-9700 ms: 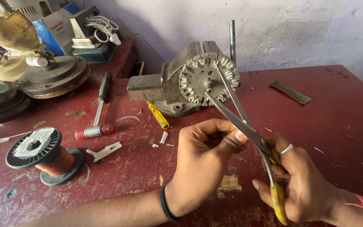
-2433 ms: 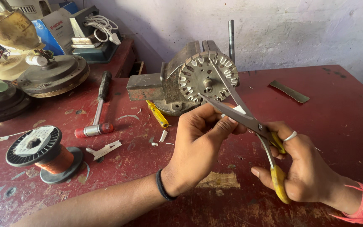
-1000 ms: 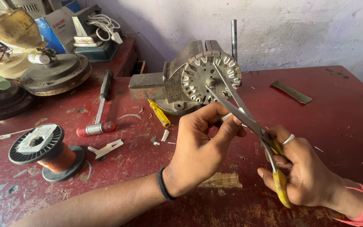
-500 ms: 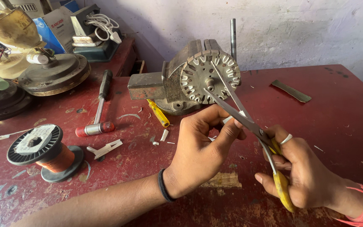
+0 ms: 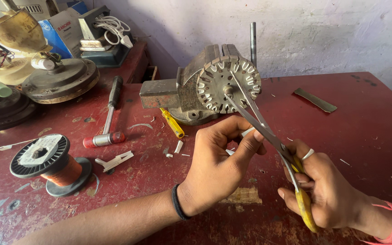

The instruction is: The person cuts small white plastic pieces with scissors and inserts them into the slots of a motor rotor held in a bench vise. The person repeatedly cuts and places the pieces into the rotor slots throughout the clip.

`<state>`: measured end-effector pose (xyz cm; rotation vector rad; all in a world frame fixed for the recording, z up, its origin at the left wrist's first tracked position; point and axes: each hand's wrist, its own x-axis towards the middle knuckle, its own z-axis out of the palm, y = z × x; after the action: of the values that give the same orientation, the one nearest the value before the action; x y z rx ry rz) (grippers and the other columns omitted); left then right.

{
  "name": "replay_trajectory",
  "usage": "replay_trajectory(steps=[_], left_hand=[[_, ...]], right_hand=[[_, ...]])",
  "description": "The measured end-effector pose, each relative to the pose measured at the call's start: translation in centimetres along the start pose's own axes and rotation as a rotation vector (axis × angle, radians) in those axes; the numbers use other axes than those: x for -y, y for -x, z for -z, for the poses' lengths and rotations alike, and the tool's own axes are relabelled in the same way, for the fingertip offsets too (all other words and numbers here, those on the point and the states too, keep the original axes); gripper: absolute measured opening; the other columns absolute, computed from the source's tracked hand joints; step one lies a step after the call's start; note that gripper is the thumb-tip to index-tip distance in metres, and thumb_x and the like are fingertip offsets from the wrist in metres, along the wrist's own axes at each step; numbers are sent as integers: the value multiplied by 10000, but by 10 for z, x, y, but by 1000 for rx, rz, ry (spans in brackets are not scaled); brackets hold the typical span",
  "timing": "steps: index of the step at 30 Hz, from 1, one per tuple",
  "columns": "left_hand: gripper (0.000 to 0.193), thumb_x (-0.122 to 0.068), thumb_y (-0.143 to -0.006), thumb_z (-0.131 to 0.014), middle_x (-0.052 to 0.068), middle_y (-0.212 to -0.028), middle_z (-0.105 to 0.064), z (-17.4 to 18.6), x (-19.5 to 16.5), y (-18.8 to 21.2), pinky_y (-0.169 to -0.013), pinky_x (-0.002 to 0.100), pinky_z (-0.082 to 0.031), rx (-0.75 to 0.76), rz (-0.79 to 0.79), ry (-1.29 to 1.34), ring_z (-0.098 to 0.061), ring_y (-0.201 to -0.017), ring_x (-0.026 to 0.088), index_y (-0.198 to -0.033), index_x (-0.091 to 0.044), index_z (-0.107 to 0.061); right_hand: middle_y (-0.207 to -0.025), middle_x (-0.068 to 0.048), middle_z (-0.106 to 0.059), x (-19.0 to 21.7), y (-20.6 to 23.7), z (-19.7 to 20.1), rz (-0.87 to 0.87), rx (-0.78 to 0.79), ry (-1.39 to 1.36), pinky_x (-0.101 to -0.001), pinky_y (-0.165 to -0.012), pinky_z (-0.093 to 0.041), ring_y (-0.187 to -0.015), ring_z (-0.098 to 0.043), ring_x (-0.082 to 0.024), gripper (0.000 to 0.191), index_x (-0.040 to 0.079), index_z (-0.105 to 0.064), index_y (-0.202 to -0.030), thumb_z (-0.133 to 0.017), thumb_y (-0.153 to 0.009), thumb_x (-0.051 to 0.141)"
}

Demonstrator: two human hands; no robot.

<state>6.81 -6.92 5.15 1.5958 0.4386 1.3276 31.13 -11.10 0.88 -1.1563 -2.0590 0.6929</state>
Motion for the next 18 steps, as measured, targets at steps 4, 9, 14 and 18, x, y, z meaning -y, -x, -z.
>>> replay_trajectory(steps=[4, 9, 14, 18], left_hand=[[129, -90, -1025, -655, 37, -901, -749, 0, 0, -1, -746, 240, -575, 0, -11, 1, -693, -823, 72, -1048, 17, -723], [123, -82, -1025, -655, 38, -875, -743, 2, 0, -1, -739, 246, -565, -5, -19, -25, -680, -814, 73, -1028, 21, -722], [122, -83, -1025, -652, 34, -874, -737, 1, 1, -1, -742, 243, -558, -12, -25, -21, -676, -813, 69, -1025, 19, -718], [123, -95, -1020, -658, 28, -860, -737, 1, 0, -2, -719, 236, -558, -18, 3, -27, -678, -797, 63, -1013, 13, -718]], right_hand=[[-646, 47, -355, -2, -1, 0, -29, 9, -31, -267, -456, -318, -576, -330, -69, 595, 79, -517, -1254, -800, -736, 7], [-636, 40, -341, -3, -1, 0, -31, -8, 59, -283, -465, -307, -561, -327, -75, 559, 90, -468, -1168, -822, -740, 28], [-601, 40, -340, -4, -3, 1, -16, -15, 87, -295, -468, -302, -543, -327, -82, 540, 88, -482, -1139, -836, -733, 44], [-590, 39, -350, -9, -1, 0, -53, -30, 67, -299, -460, -300, -535, -329, -88, 503, 89, -524, -1107, -833, -714, 32]])
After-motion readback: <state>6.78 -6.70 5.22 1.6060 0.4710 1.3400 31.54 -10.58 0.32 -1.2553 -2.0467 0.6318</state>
